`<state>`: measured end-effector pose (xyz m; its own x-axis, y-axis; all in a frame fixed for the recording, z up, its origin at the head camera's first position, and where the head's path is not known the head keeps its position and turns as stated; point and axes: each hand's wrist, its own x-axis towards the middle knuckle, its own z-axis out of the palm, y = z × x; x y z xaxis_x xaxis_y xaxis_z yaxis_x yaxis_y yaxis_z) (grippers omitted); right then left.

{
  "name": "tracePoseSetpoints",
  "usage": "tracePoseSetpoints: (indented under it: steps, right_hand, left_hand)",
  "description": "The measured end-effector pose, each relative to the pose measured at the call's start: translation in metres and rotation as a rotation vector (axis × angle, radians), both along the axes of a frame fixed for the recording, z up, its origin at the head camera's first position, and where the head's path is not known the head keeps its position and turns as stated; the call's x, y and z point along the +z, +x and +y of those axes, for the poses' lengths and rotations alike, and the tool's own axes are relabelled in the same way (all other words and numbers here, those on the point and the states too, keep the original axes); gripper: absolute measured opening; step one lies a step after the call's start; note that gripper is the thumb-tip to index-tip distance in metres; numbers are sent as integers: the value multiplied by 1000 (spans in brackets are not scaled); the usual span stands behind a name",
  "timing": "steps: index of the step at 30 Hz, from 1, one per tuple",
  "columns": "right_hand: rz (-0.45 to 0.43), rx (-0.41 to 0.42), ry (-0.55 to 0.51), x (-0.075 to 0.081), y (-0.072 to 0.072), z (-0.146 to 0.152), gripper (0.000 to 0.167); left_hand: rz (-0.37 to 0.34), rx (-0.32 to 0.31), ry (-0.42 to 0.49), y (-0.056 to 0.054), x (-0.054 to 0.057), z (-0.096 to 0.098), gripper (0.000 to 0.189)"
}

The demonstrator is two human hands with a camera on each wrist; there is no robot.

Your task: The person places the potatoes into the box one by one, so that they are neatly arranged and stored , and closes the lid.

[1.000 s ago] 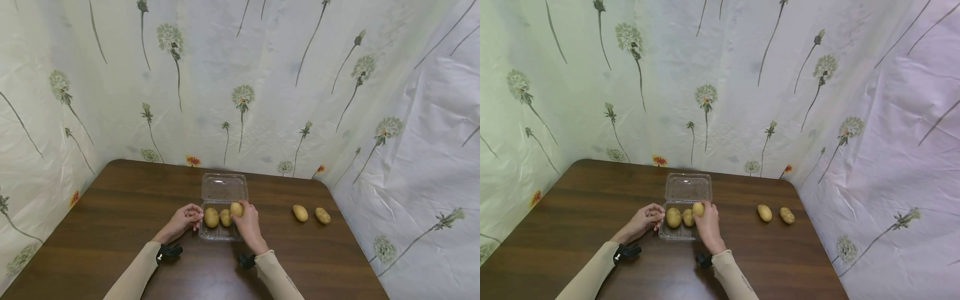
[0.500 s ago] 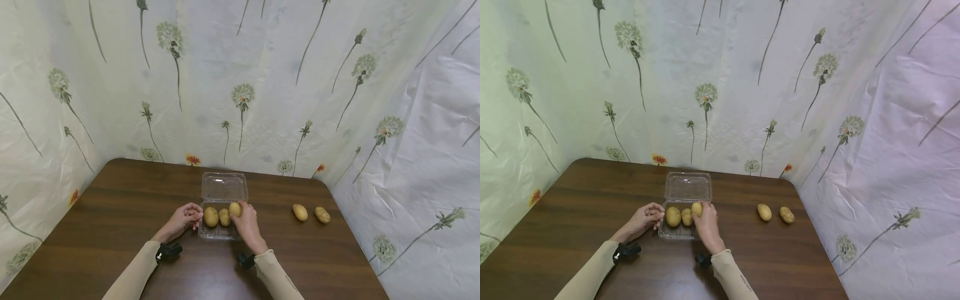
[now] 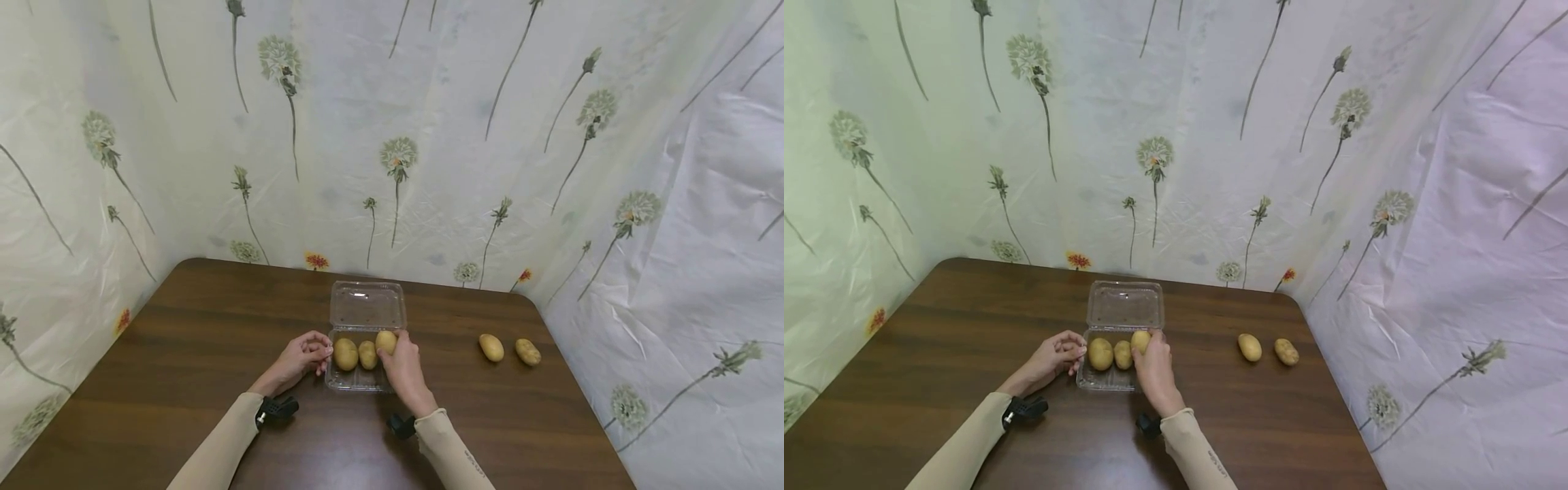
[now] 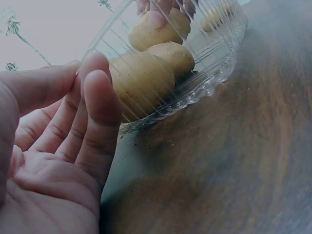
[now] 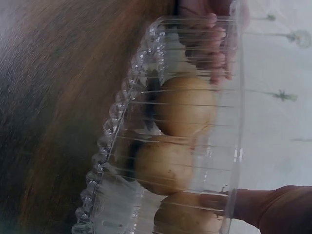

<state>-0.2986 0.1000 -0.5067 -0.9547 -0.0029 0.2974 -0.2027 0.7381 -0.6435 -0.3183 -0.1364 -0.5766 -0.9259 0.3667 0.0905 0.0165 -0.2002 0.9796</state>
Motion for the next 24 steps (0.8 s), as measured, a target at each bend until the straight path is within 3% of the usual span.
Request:
tracePoseSetpoints:
  steps: [13, 24]
  right_hand:
    - [61, 36, 82, 1, 2, 2, 35]
    - [44, -30, 125, 2, 5, 4, 41]
  left_hand:
    - [7, -12, 0, -1, 0, -1, 27]
    - [22, -22, 15, 0, 0, 0, 17]
